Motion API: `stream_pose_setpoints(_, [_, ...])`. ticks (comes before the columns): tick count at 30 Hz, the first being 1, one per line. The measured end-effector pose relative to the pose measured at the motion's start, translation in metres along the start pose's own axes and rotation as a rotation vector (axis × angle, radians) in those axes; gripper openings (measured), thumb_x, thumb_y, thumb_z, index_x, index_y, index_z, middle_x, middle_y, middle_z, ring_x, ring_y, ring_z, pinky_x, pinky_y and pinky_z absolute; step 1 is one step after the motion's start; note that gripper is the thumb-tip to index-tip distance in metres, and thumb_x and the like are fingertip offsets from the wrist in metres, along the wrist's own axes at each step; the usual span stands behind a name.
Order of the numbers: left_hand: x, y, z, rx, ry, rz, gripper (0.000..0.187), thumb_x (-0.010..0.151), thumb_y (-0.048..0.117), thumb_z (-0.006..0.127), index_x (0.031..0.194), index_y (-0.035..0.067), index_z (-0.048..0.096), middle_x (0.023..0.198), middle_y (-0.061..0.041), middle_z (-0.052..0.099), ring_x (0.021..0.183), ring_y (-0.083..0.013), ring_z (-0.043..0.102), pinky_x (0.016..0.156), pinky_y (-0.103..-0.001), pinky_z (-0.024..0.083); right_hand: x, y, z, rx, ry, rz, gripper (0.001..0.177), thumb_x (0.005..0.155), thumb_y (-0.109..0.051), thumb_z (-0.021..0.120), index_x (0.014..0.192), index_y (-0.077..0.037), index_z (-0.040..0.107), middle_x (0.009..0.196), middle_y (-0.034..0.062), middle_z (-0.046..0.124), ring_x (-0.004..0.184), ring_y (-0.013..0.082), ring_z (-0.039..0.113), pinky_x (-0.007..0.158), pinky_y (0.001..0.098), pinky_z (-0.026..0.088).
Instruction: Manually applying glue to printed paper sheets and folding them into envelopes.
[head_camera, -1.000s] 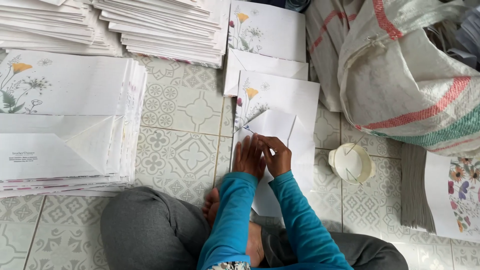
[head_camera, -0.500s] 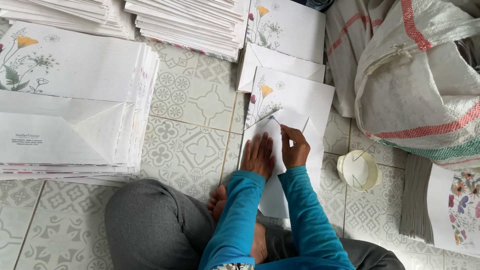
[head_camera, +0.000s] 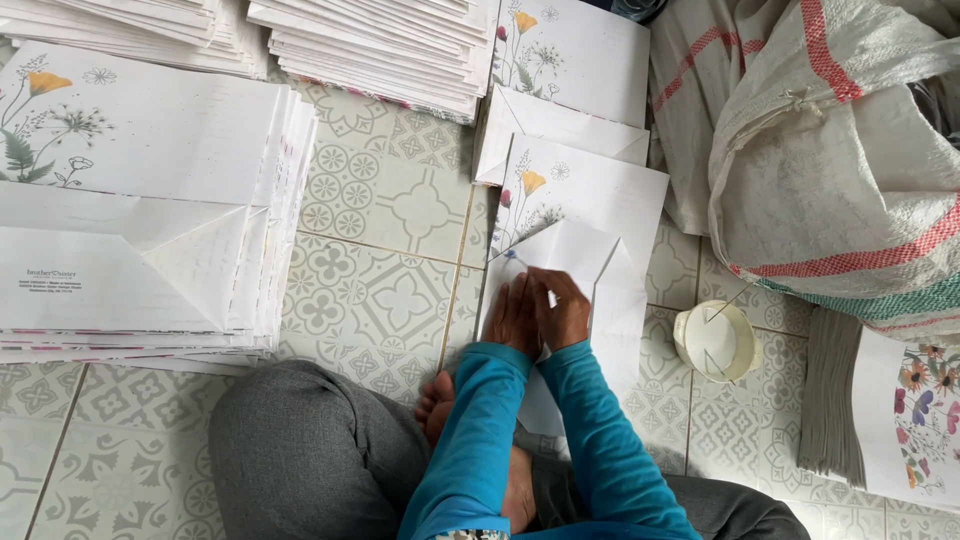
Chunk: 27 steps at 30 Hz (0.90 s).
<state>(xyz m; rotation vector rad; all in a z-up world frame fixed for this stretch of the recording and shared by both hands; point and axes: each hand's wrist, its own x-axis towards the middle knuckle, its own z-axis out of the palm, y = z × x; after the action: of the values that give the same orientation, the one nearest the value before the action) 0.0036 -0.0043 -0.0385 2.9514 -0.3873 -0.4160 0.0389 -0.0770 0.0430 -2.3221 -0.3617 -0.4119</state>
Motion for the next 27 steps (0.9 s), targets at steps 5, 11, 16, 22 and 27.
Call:
stream_pose_setpoints(5, [-0.007, 0.004, 0.005, -0.102, 0.386, -0.051, 0.058, 0.111, 0.039, 0.025, 0.161, 0.01, 0.024, 0.168, -0.01, 0.024, 0.154, -0.0259, 0.02, 0.129, -0.046, 0.009, 0.025, 0.013, -0.021, -0.024, 0.096, 0.041, 0.021, 0.095, 0.002, 0.07, 0.104, -0.012, 0.081, 0.091, 0.0071, 0.077, 0.084, 0.0274, 0.074, 0.076, 0.0392, 0.062])
stream_pose_setpoints(11, [-0.007, 0.005, 0.007, -0.096, 0.44, -0.052, 0.057, 0.111, 0.039, 0.024, 0.16, 0.01, 0.025, 0.167, -0.011, 0.025, 0.154, -0.0254, 0.021, 0.129, -0.047, 0.007, 0.033, 0.016, -0.027, -0.042, 0.093, 0.044, 0.022, 0.096, 0.004, 0.069, 0.108, -0.009, 0.081, 0.093, 0.0087, 0.077, 0.087, 0.0281, 0.075, 0.075, 0.0398, 0.064])
stream_pose_setpoints(16, [-0.009, 0.003, -0.002, -0.053, 0.43, -0.07, 0.058, 0.11, 0.04, 0.024, 0.16, 0.011, 0.026, 0.166, -0.009, 0.027, 0.153, -0.0248, 0.025, 0.129, -0.045, 0.012, 0.012, 0.007, -0.01, -0.043, -0.026, -0.009, 0.023, 0.092, 0.002, 0.072, 0.104, -0.014, 0.082, 0.091, 0.0045, 0.077, 0.086, 0.0279, 0.075, 0.073, 0.0399, 0.064])
stream_pose_setpoints(22, [-0.005, 0.005, 0.006, 0.012, 0.196, -0.043, 0.061, 0.108, 0.045, 0.025, 0.16, 0.013, 0.028, 0.167, -0.004, 0.029, 0.157, -0.026, 0.014, 0.13, -0.046, 0.003, 0.014, 0.008, -0.01, -0.018, -0.079, -0.011, 0.018, 0.093, -0.004, 0.072, 0.101, -0.017, 0.082, 0.09, 0.0015, 0.077, 0.086, 0.0258, 0.075, 0.075, 0.0378, 0.063])
stream_pose_setpoints(27, [-0.007, 0.005, 0.007, -0.124, 0.481, -0.039, 0.056, 0.112, 0.036, 0.026, 0.161, 0.009, 0.026, 0.167, -0.011, 0.027, 0.154, -0.0263, 0.023, 0.128, -0.047, 0.009, 0.041, 0.018, -0.024, -0.04, 0.065, 0.023, 0.021, 0.096, 0.001, 0.07, 0.107, -0.013, 0.081, 0.093, 0.0077, 0.077, 0.085, 0.0289, 0.074, 0.076, 0.0411, 0.062])
